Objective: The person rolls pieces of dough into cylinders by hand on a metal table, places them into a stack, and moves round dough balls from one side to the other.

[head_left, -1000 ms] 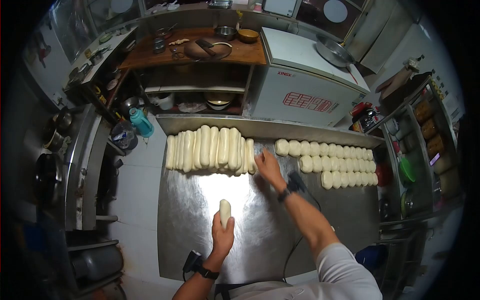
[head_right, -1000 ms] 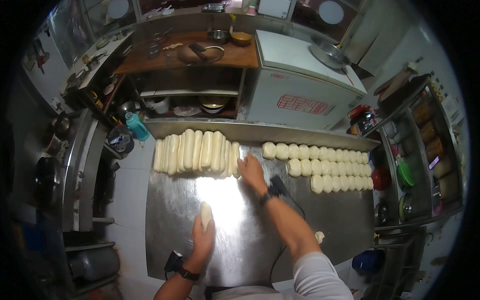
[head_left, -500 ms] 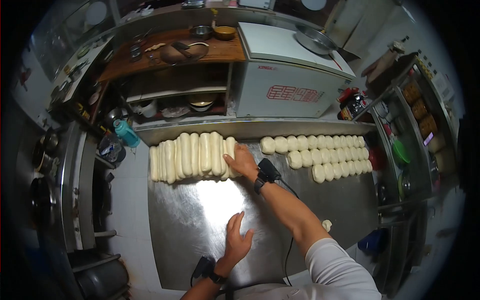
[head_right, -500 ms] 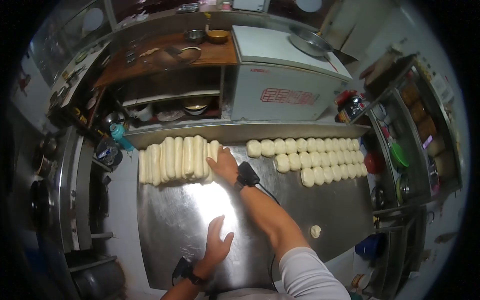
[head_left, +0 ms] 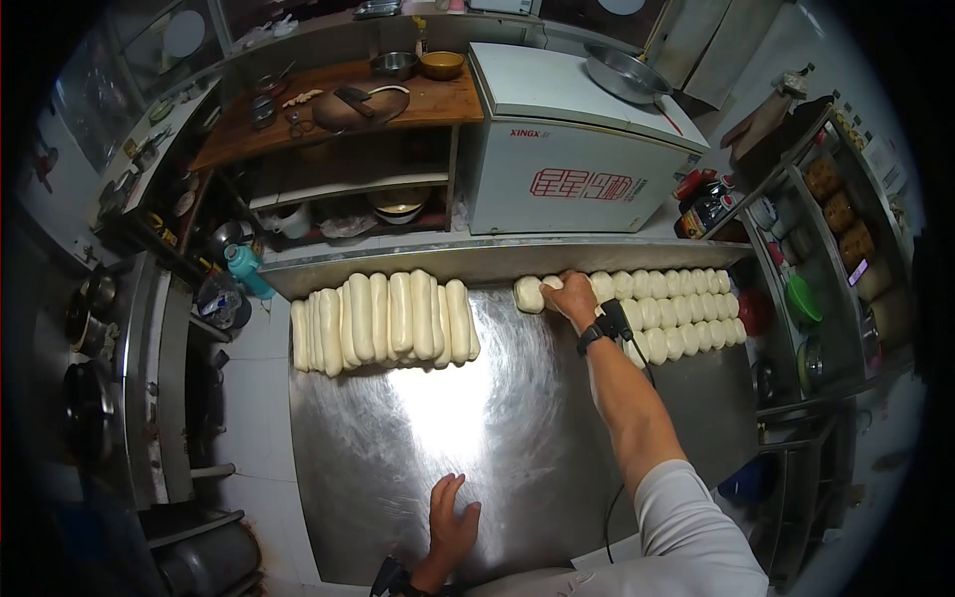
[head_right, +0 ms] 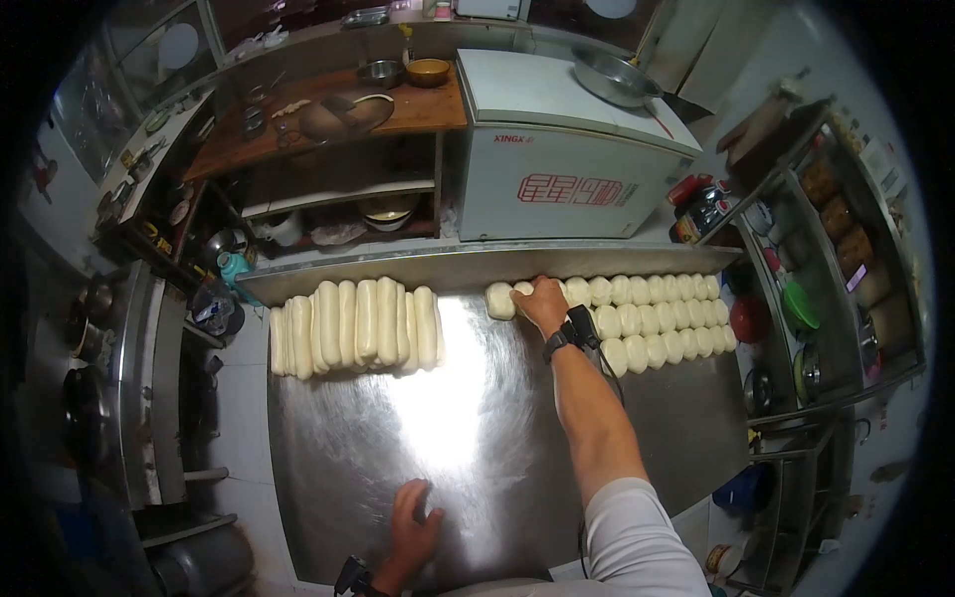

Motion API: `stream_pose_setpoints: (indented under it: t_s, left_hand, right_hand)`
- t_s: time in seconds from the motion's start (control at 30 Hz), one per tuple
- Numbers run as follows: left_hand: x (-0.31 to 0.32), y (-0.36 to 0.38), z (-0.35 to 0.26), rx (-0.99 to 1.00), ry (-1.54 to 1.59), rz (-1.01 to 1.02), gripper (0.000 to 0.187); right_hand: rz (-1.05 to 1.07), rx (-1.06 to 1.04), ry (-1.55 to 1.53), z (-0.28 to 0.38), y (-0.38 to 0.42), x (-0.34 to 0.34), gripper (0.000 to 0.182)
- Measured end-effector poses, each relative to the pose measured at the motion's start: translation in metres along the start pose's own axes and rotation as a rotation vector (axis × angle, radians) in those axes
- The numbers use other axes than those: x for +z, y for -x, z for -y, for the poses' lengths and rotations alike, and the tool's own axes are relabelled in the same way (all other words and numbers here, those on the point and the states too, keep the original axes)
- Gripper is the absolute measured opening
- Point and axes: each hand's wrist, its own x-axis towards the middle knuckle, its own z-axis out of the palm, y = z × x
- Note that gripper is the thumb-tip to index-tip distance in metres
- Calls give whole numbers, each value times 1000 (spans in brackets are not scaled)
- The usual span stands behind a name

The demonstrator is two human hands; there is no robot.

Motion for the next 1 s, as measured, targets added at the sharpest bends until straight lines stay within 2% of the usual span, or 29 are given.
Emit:
stream_pose_setpoints:
  t_s: [0.1, 0.17, 0.2, 0.23, 0.3, 0.33, 0.37, 0.43, 0.47, 0.5, 0.53, 0.57, 0.63, 0.67, 0.73, 0.77, 0.83, 0.87, 0.9, 0.93, 0.97, 1.0]
  left_hand:
    - [5, 3, 1, 20, 21, -8, 51]
    - [7, 2, 0, 20, 41, -22, 49]
    - [8, 2, 0, 17, 40, -20, 48]
    - [8, 1, -1, 15, 36, -18, 47]
    - [7, -1, -3, 19, 2, -21, 47]
    - [5, 0, -4, 20, -31, -17, 46]
    - [3, -1, -3, 24, -37, -20, 46]
    - [4, -3, 1, 42, -73, -26, 46]
    - [6, -6, 6, 45, -73, -26, 46]
    - [10, -11, 12, -38, 63, -47, 49]
    - [12, -17, 18, -118, 200, -68, 51]
    - [15, -24, 20, -114, 205, -69, 51]
    - [18, -41, 18, -345, 624, -102, 50]
    - [14, -47, -2, -463, 814, -119, 52]
    - [23, -42, -1, -443, 858, -63, 50]
    - [26, -39, 1, -440, 890, -6, 48]
    - [26, -22, -16, -522, 639, 61, 44]
    - [25, -14, -20, -544, 690, 53, 42]
    - [26, -8, -16, -522, 682, 42, 42]
    - [27, -3, -10, -359, 392, -5, 49]
    - [27, 1, -10, -205, 102, -53, 57]
    - [25, 4, -8, -146, 22, -127, 65]
  right_hand:
    - [-20, -9, -26, 15, 25, 0, 39]
    - [-310, -451, 40, 10, 36, 14, 36]
    - [-131, -372, -65, 10, 35, 16, 41]
    - [-131, -374, -66, 10, 35, 19, 41]
    - [-66, 40, -410, 12, 34, 28, 51]
    - [-194, 16, -468, 14, 34, 36, 57]
    - [-195, 14, -476, 14, 34, 40, 57]
    - [42, 121, -546, 16, 36, 44, 60]
    - [-18, 75, -507, 17, 40, 49, 57]
    - [-21, 75, -507, 21, 55, 46, 57]
    - [-5, -13, -455, 32, 78, 35, 54]
    - [11, -102, -399, 44, 106, 20, 50]
    - [247, -120, -405, 71, 181, -22, 42]
    - [228, -309, -426, 62, 220, -25, 39]
    - [459, -232, -569, 34, 286, -12, 42]
    - [557, -290, -533, 27, 314, -13, 49]
    - [595, -314, -539, 23, 352, -26, 54]
    - [585, -338, -549, 5, 362, -15, 54]
    - [662, -214, -695, -13, 367, -5, 52]
    - [739, -87, -838, -34, 365, 4, 51]
    - [734, -102, -846, -37, 358, -9, 51]
    - [630, -96, -629, -41, 350, -23, 51]
